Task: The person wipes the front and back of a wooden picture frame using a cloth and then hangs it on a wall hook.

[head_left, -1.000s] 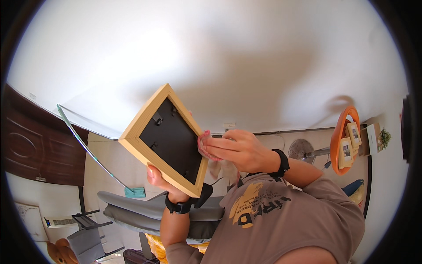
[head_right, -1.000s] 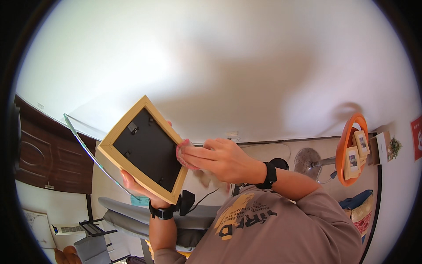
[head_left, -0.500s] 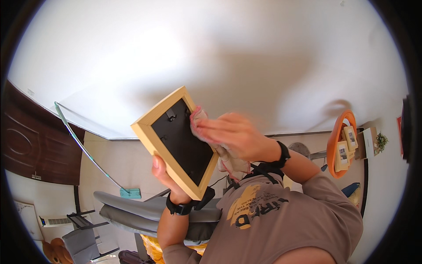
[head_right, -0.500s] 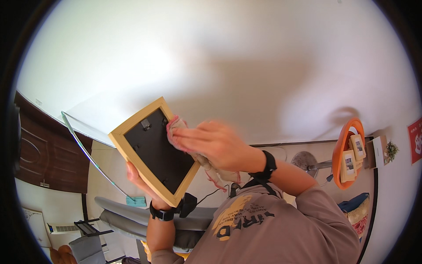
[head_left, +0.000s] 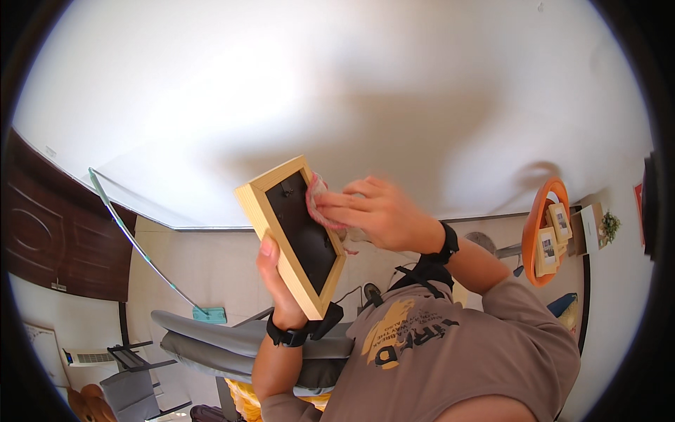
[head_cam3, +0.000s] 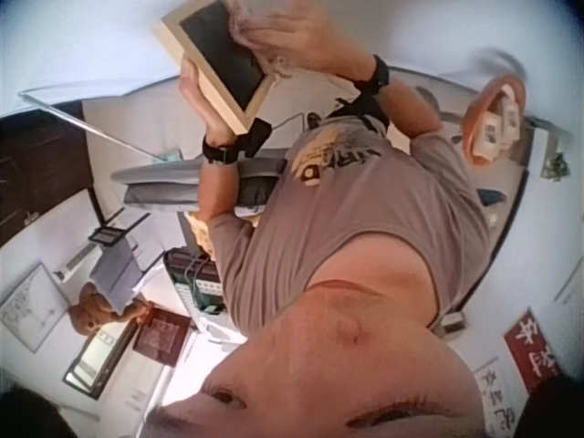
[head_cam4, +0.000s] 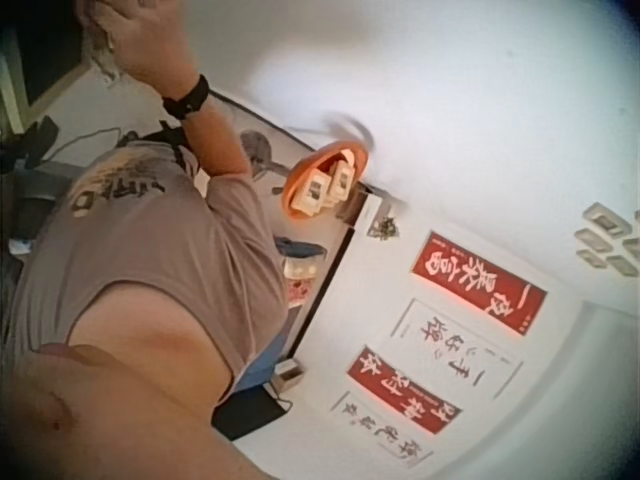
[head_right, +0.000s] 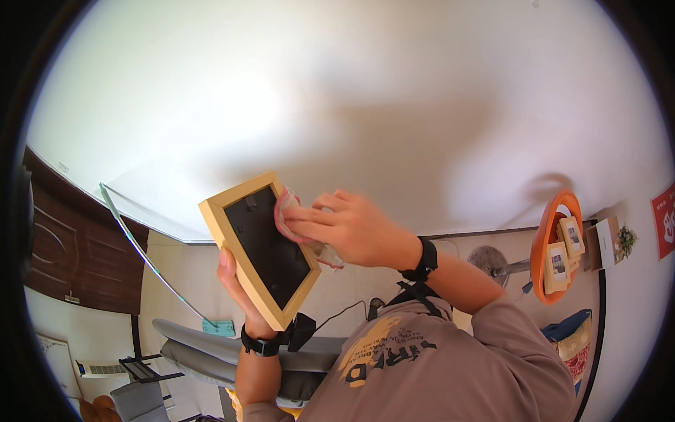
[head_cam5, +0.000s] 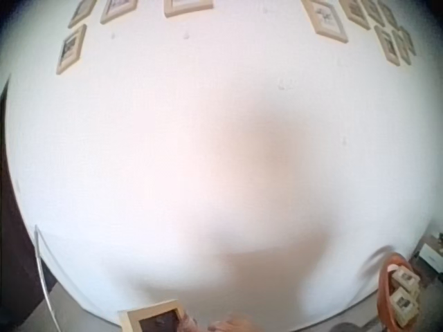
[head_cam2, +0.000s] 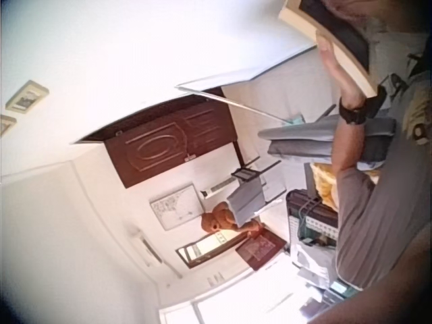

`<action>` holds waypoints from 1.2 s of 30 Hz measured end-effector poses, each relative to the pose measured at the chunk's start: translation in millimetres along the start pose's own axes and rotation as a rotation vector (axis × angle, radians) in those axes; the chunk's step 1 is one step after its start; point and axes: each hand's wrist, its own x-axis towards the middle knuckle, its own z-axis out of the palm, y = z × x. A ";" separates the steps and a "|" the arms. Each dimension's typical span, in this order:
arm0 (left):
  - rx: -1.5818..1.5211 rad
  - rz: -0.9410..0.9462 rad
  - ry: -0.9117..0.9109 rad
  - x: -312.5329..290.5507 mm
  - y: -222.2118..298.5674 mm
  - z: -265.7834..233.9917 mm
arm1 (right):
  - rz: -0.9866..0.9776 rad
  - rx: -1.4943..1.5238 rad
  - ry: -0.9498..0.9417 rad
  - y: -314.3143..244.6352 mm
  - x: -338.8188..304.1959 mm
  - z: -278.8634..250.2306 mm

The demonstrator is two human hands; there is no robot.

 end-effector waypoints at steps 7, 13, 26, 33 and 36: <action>0.051 0.019 -0.032 5.9 1.4 4.2 | 0.150 0.677 -0.003 10.1 -16.5 7.2; -0.026 -0.039 0.031 0.2 -0.8 -1.6 | 0.597 0.955 0.111 1.9 -3.4 -19.1; 0.145 0.027 0.000 -5.9 -10.3 -9.5 | 0.445 0.624 0.159 -20.7 24.1 -22.5; 0.144 -0.016 -0.042 -6.8 0.7 -7.5 | 0.429 0.581 0.150 -9.3 15.6 -12.7; 0.196 -0.007 -0.036 -5.3 -3.6 -13.9 | 0.499 0.669 0.110 -16.4 19.8 -22.5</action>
